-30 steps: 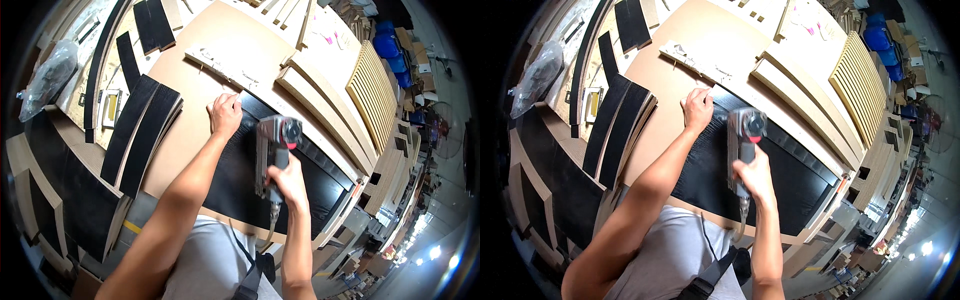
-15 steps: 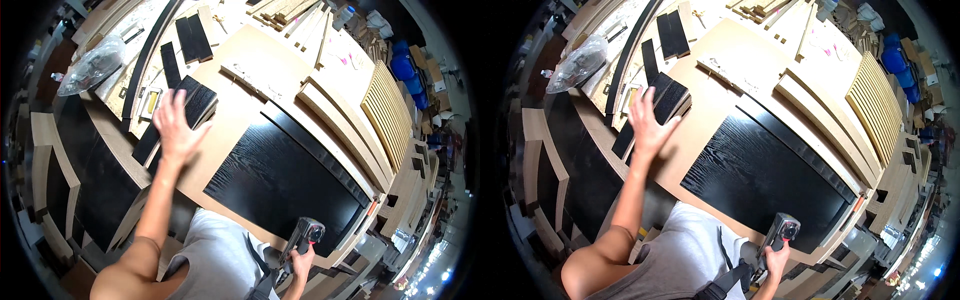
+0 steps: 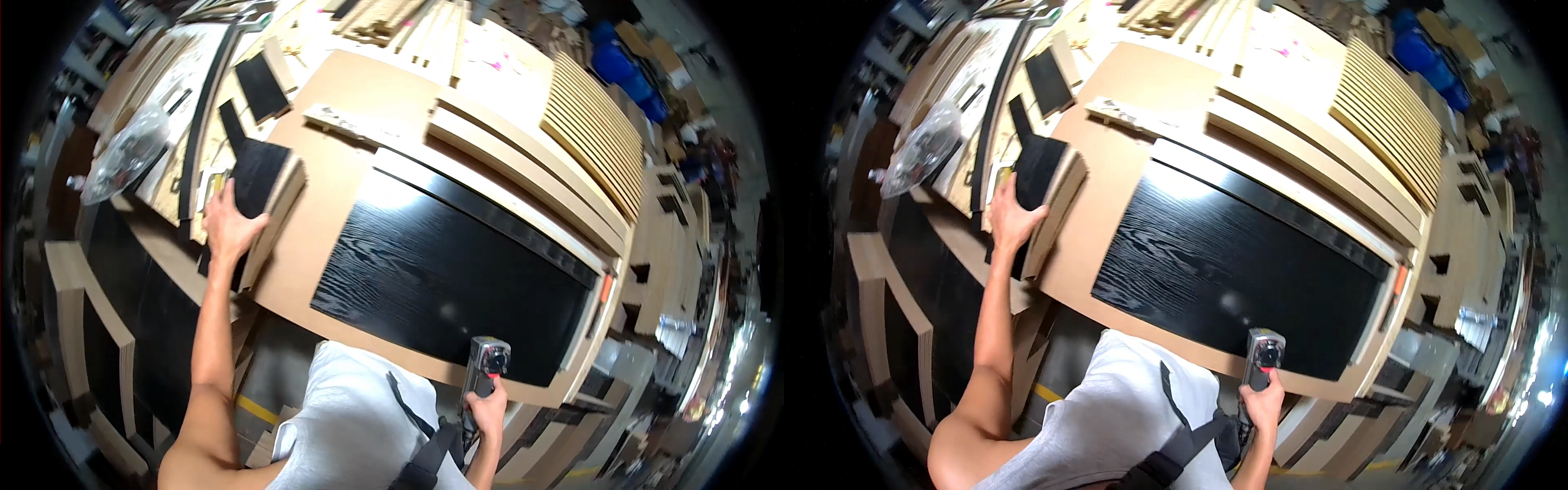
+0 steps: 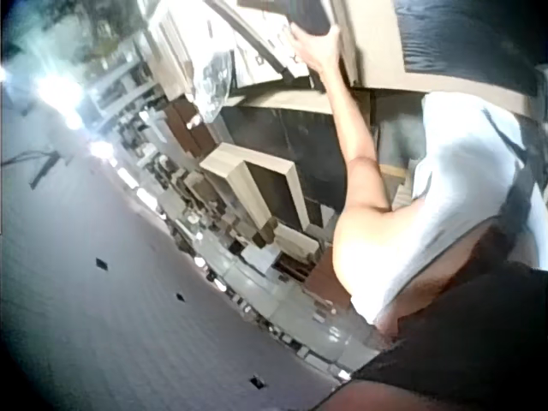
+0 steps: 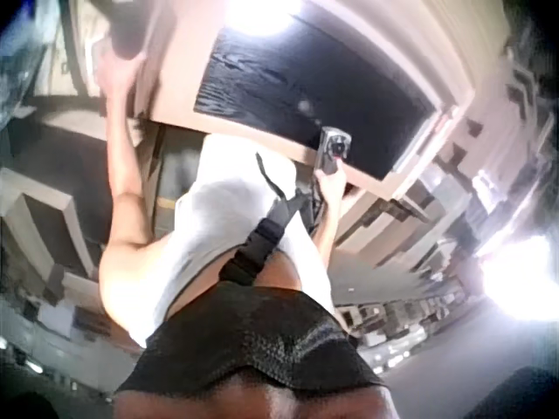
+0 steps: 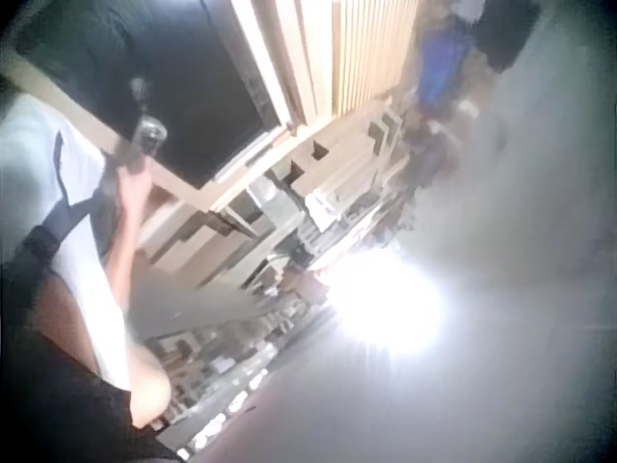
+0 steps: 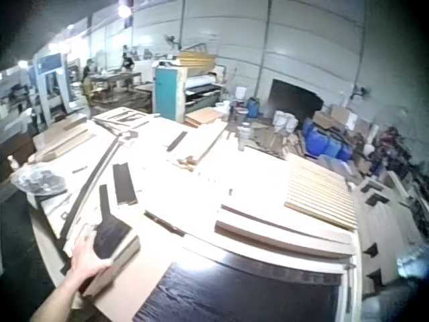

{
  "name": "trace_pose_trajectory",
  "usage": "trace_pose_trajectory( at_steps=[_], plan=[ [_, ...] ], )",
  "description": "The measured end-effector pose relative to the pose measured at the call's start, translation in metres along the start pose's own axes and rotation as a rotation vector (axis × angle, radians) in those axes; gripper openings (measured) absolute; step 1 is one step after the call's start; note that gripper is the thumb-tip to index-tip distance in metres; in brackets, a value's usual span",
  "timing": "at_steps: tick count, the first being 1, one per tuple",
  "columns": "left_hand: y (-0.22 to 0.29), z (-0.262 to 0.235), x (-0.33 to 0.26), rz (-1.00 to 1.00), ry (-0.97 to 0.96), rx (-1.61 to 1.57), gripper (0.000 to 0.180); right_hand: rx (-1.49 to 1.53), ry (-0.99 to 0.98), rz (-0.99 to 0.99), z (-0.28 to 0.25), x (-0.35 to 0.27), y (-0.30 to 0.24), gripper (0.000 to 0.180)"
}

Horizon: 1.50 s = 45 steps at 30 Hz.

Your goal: The person carries a black board to a workbench, aligns wooden strips along its edges, and fastens them using a pneumatic nail gun and a hammer before moving the assembled board onto a stack.

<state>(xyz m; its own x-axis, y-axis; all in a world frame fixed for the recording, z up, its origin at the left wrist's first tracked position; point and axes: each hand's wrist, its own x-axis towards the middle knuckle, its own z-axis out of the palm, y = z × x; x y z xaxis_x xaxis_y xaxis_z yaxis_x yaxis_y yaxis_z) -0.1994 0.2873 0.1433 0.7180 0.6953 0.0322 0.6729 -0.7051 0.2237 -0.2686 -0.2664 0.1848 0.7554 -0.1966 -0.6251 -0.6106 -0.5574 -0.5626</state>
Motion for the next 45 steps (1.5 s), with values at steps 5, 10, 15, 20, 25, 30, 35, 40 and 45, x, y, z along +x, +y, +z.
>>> trace_pose_trajectory(
  at_steps=[5, 10, 15, 20, 25, 30, 35, 40, 45],
  plan=[
    [0.017, -0.022, -0.021, 0.037, 0.106, -0.005, 0.097, 0.081, 0.05, -0.07, -0.032, 0.004, 0.029, 0.035],
    [0.078, 0.022, -0.079, 0.184, -0.032, -0.094, 0.099, 0.193, 0.132, -0.055, -0.077, 0.009, 0.074, 0.035],
    [0.139, 0.099, -0.149, 0.137, -0.201, -0.02, 0.1, 0.279, 0.211, -0.013, -0.125, 0.009, 0.122, 0.038],
    [0.161, 0.141, -0.181, 0.143, -0.11, 0.091, 0.097, 0.361, 0.279, 0.022, -0.163, 0.009, 0.182, 0.038],
    [0.189, 0.176, -0.217, 0.411, -0.052, 0.12, 0.089, 0.486, 0.291, -0.017, -0.194, 0.01, 0.23, 0.039],
    [0.288, 0.19, -0.275, 0.462, -0.228, 0.02, 0.079, 0.589, 0.324, 0.003, -0.218, 0.02, 0.252, 0.039],
    [0.405, 0.182, -0.341, 0.806, -0.372, -0.056, 0.065, 0.61, 0.327, 0.074, -0.23, 0.051, 0.258, 0.04],
    [0.495, 0.19, -0.371, 1.127, -0.319, -0.085, 0.062, 0.662, 0.357, 0.061, -0.244, 0.08, 0.254, 0.039],
    [0.581, 0.226, -0.382, 1.396, -0.541, -0.151, 0.069, 0.798, 0.4, 0.07, -0.262, 0.1, 0.276, 0.031]
  ],
)
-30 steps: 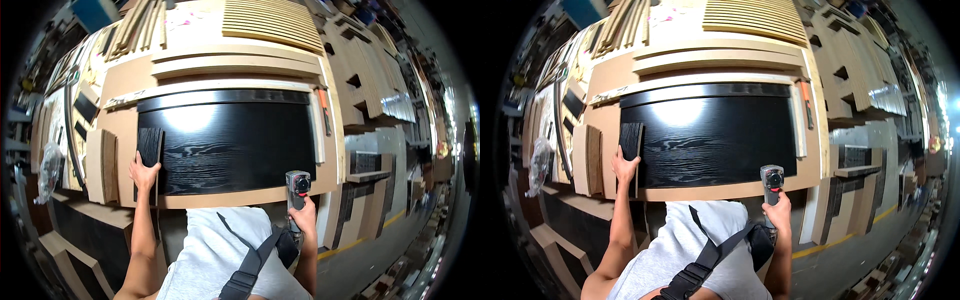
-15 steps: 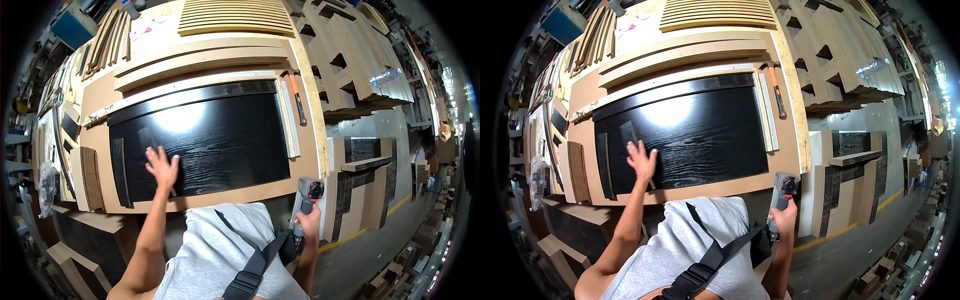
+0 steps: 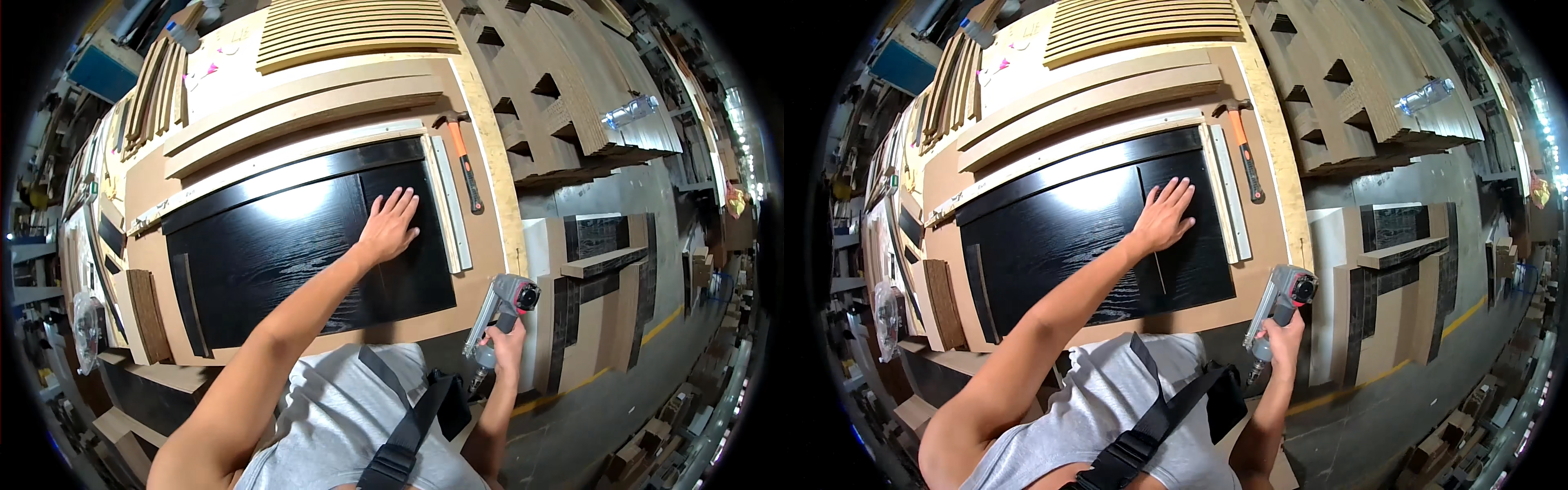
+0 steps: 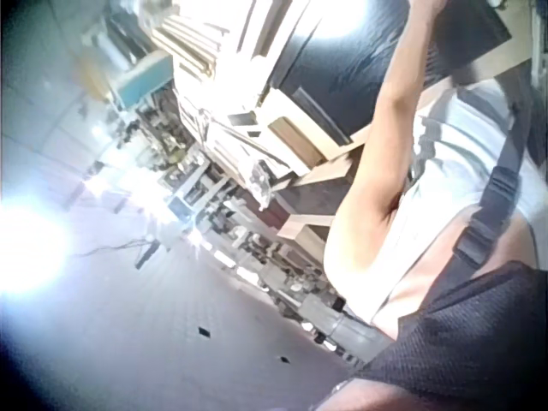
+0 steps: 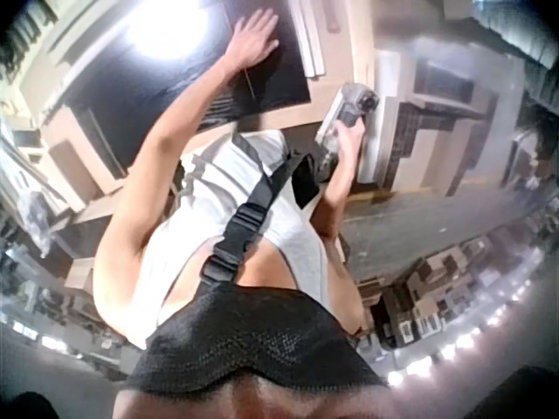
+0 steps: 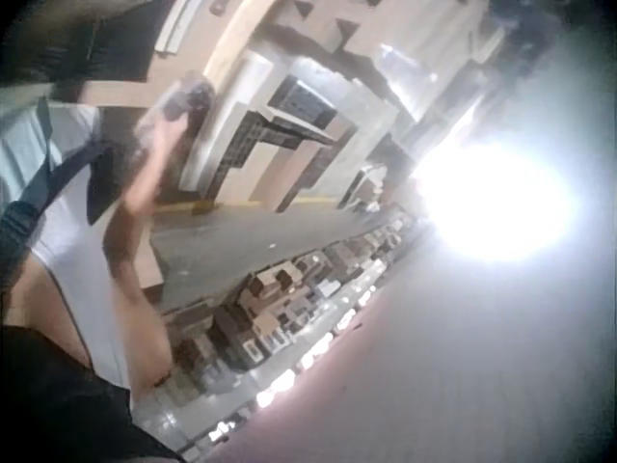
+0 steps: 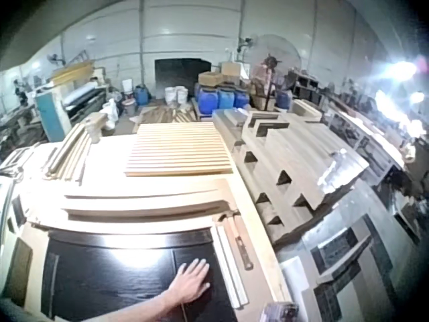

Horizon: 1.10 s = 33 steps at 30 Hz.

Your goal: The person carries a black board to a workbench, aligns wooden strips along its edges, and fastens them using a pneumatic nail gun and a hammer before moving the assembled board onto a stack.

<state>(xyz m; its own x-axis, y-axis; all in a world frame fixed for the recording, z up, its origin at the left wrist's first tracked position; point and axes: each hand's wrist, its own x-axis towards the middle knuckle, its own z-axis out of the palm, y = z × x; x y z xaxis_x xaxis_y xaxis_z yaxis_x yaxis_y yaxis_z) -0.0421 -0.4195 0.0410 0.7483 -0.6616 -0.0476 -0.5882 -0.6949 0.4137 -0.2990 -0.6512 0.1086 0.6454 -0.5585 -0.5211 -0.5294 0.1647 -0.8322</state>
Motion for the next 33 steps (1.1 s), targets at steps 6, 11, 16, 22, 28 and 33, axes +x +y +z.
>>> trace_pose_trajectory(
  at_steps=[6, 11, 16, 22, 28, 33],
  plan=[
    [-0.008, 0.011, 0.05, 0.049, -0.13, 0.132, 0.072, 0.025, 0.02, 0.084, -0.002, 0.007, -0.008, 0.031],
    [0.017, 0.021, -0.001, 0.336, -0.225, 0.202, 0.072, -0.016, 0.008, 0.074, -0.004, 0.007, -0.008, 0.023],
    [0.062, 0.036, -0.071, 0.74, -0.471, -0.174, 0.074, 0.011, 0.002, 0.083, -0.01, 0.008, -0.012, 0.02],
    [0.007, 0.018, 0.024, 0.06, -0.073, 0.012, 0.083, 0.0, 0.012, 0.1, -0.009, 0.007, -0.009, 0.029],
    [-0.021, 0.012, 0.051, 0.195, -0.202, 0.153, 0.088, 0.007, -0.018, 0.039, -0.01, 0.006, -0.017, 0.017],
    [0.021, 0.022, -0.003, 0.461, -0.285, 0.153, 0.081, 0.008, 0.008, 0.043, -0.014, 0.006, -0.015, 0.016]
  ],
)
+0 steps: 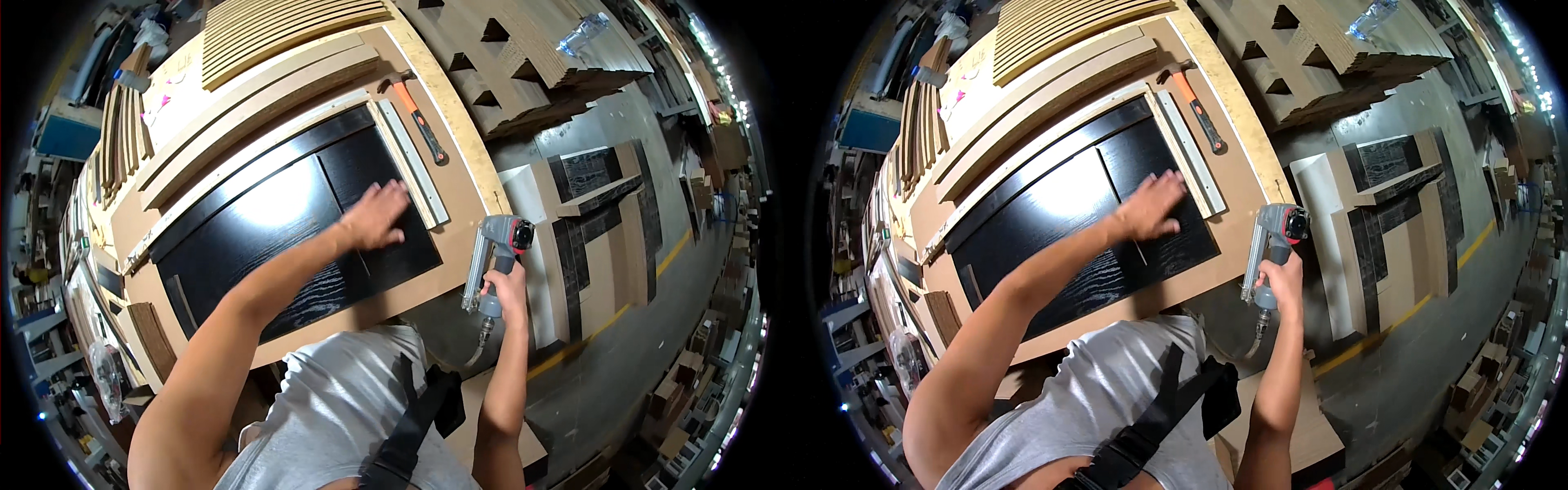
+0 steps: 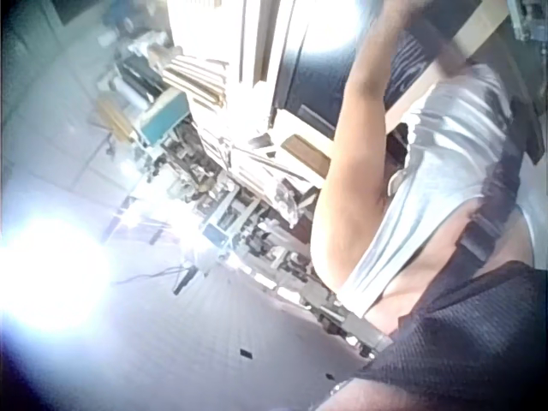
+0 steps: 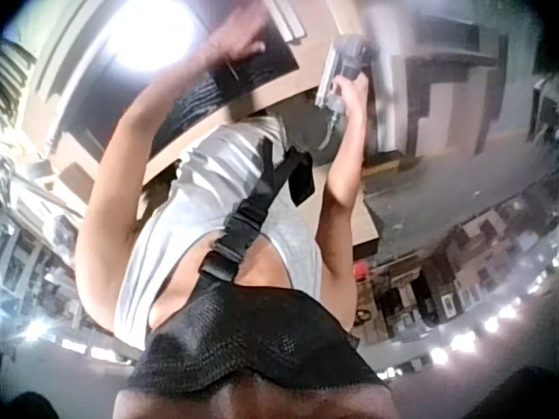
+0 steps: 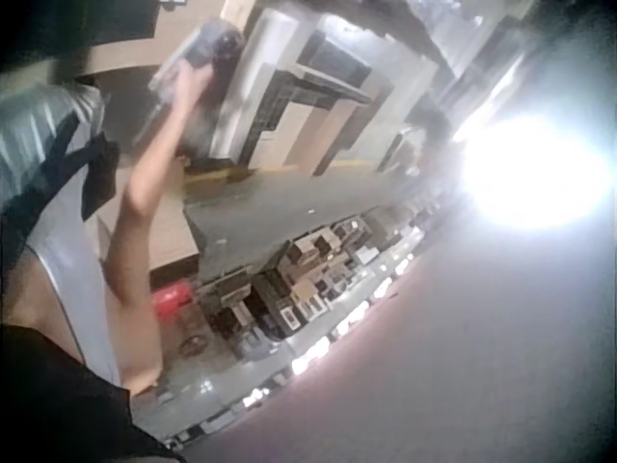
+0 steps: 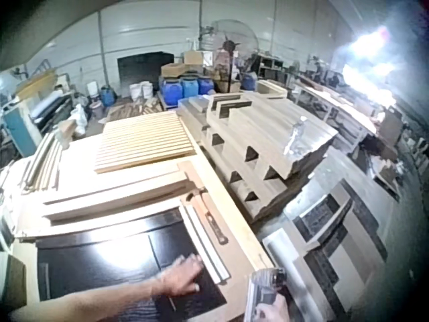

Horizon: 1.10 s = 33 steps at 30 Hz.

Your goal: The person carries a black board to a workbench, aligns wooden strips along its edges, and fastens them using a pneumatic nail gun and a hammer before moving the assembled board onto a stack.

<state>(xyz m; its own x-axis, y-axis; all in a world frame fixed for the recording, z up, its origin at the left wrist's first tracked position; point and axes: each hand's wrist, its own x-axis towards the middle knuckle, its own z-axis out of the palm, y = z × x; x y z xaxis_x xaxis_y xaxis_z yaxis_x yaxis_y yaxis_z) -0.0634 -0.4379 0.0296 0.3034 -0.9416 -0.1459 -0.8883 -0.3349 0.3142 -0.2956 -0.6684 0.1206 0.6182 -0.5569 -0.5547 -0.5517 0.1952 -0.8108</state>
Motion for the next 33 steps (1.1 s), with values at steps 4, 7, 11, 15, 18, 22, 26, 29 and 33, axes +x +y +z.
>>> trace_pose_trajectory(
  at_steps=[4, 7, 11, 15, 18, 22, 26, 29, 33],
  plan=[
    [0.108, 0.034, -0.048, 0.478, -0.048, -0.364, 0.062, -0.025, 0.017, 0.015, 0.004, -0.003, 0.002, 0.016],
    [0.149, 0.049, -0.057, 0.589, -0.255, -0.329, 0.048, -0.046, 0.008, -0.002, 0.008, 0.001, 0.005, 0.016],
    [0.11, 0.002, -0.068, 0.081, 0.028, -0.566, 0.061, -0.009, 0.024, 0.045, 0.008, 0.0, 0.005, 0.021],
    [0.013, -0.015, -0.121, -0.381, 0.433, -0.299, 0.077, 0.034, -0.006, 0.003, 0.008, 0.0, 0.0, 0.016],
    [-0.037, -0.012, -0.146, -0.702, 0.295, -0.125, 0.1, -0.011, -0.013, -0.001, 0.01, 0.0, -0.005, 0.016],
    [-0.048, 0.007, -0.134, -0.586, 0.142, -0.151, 0.101, -0.092, -0.024, 0.05, 0.002, 0.005, 0.008, 0.038],
    [-0.025, 0.015, -0.101, -0.539, 0.17, -0.157, 0.099, -0.08, -0.013, 0.058, 0.007, 0.005, 0.008, 0.04],
    [-0.008, 0.01, -0.07, -0.501, 0.177, -0.197, 0.101, -0.06, -0.012, 0.061, 0.008, 0.003, 0.01, 0.042],
    [0.001, 0.004, -0.031, -0.485, 0.151, -0.201, 0.106, -0.019, -0.022, 0.032, 0.011, 0.001, 0.007, 0.038]
  ],
)
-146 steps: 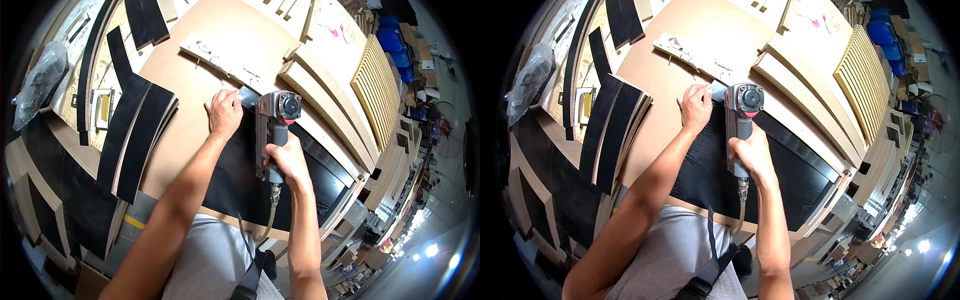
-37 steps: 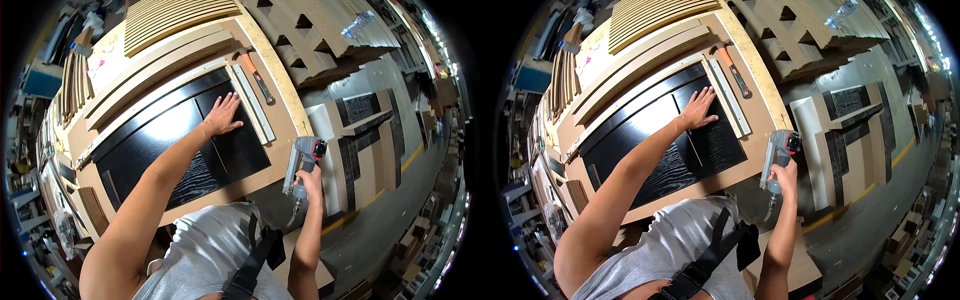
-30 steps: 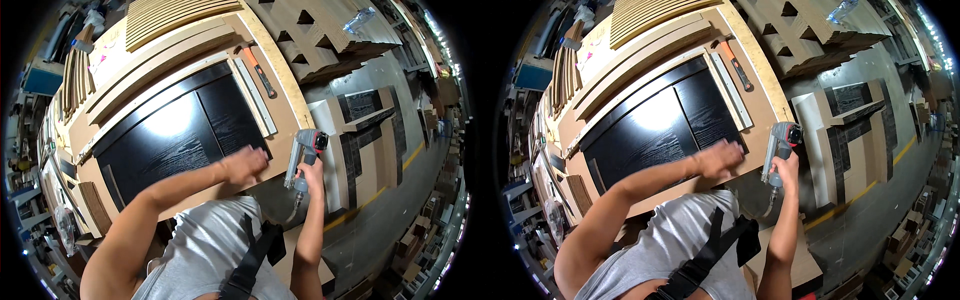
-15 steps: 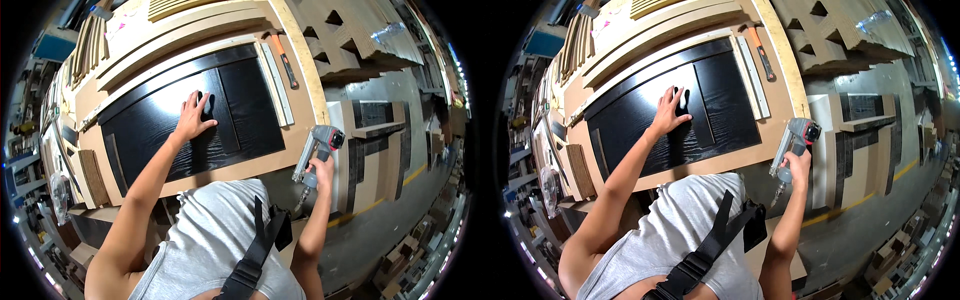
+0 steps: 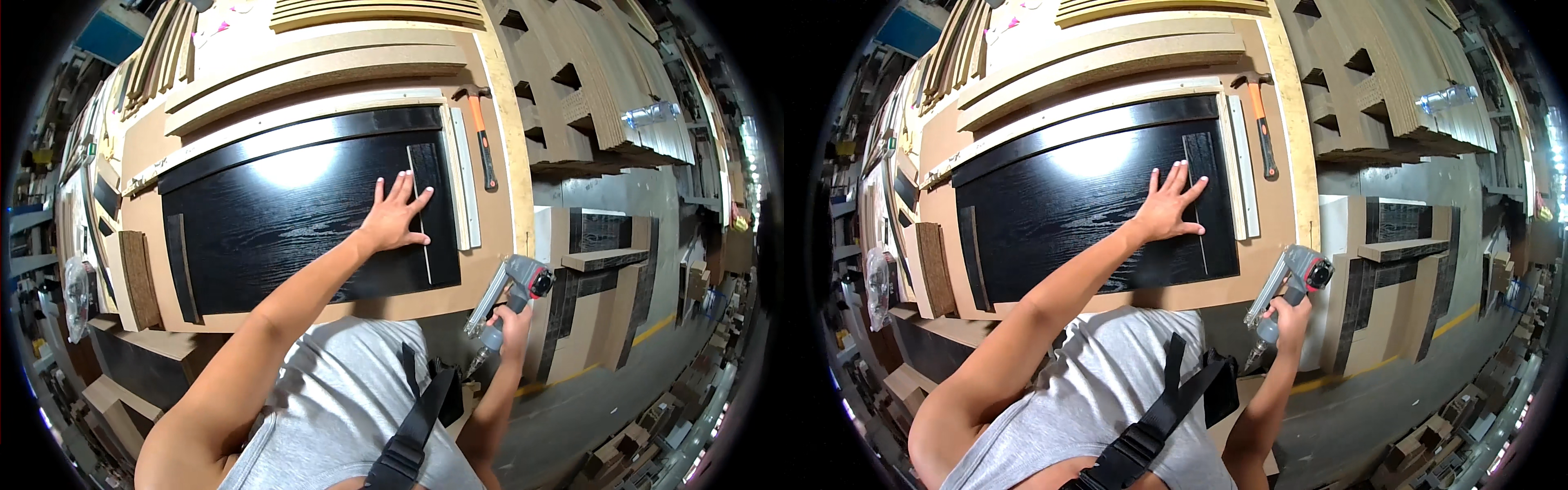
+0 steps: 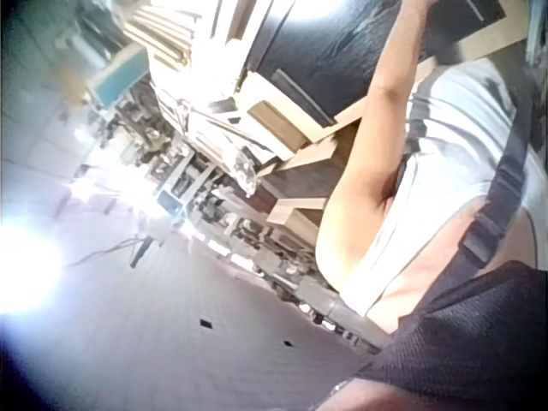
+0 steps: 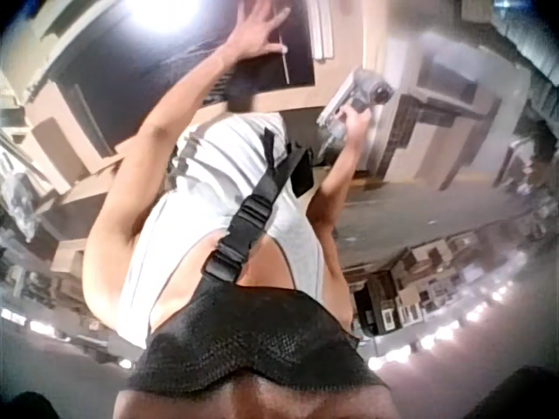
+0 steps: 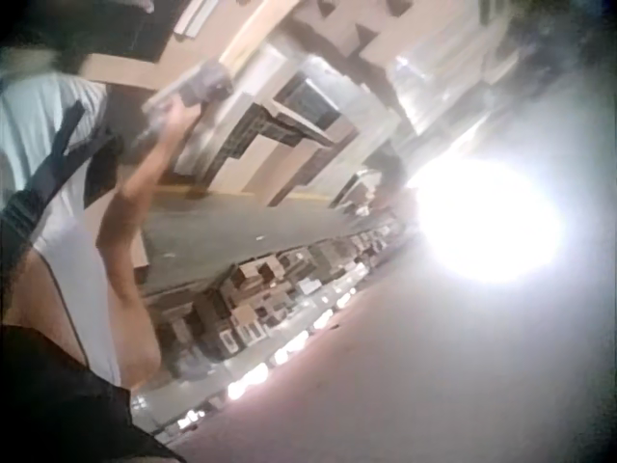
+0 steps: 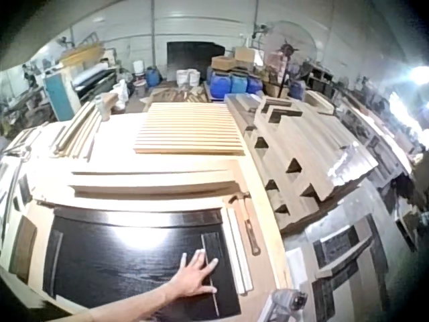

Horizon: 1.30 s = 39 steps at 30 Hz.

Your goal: The person carries a black board to a workbench, aligns wooden strips along its edges, and fastens them using a pneumatic nail gun and a hammer before moving the assembled board onto a stack.

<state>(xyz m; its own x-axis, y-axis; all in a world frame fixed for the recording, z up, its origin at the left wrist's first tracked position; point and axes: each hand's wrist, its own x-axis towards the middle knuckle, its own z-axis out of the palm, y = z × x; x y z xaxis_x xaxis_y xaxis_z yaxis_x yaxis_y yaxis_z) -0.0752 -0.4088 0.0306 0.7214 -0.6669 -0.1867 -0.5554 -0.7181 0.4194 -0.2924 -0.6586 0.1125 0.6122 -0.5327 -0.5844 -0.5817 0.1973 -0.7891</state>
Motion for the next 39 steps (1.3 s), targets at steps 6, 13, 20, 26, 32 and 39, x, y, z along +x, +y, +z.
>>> trace_pose_trajectory(
  at_steps=[6, 13, 20, 26, 32, 39],
  plan=[
    [0.0, -0.003, 0.028, 0.024, -0.012, -0.027, 0.106, -0.04, 0.085, 0.06, 0.008, -0.004, -0.011, 0.043],
    [-0.012, -0.016, 0.04, 0.003, -0.024, -0.077, 0.107, -0.101, -0.024, 0.071, 0.015, 0.001, -0.035, 0.04],
    [-0.017, -0.015, 0.042, 0.014, 0.021, -0.148, 0.106, -0.26, -0.243, -0.012, 0.062, 0.029, -0.134, 0.05],
    [-0.019, -0.011, 0.039, 0.016, 0.073, -0.169, 0.107, -0.237, -0.528, 0.015, 0.137, 0.078, -0.186, 0.041],
    [-0.02, -0.01, 0.037, 0.006, 0.065, -0.173, 0.102, -0.328, -0.576, 0.009, 0.187, 0.11, -0.199, 0.034],
    [-0.021, -0.011, 0.038, 0.009, 0.071, -0.204, 0.1, -0.391, -0.543, 0.009, 0.202, 0.115, -0.205, 0.028]
  ],
)
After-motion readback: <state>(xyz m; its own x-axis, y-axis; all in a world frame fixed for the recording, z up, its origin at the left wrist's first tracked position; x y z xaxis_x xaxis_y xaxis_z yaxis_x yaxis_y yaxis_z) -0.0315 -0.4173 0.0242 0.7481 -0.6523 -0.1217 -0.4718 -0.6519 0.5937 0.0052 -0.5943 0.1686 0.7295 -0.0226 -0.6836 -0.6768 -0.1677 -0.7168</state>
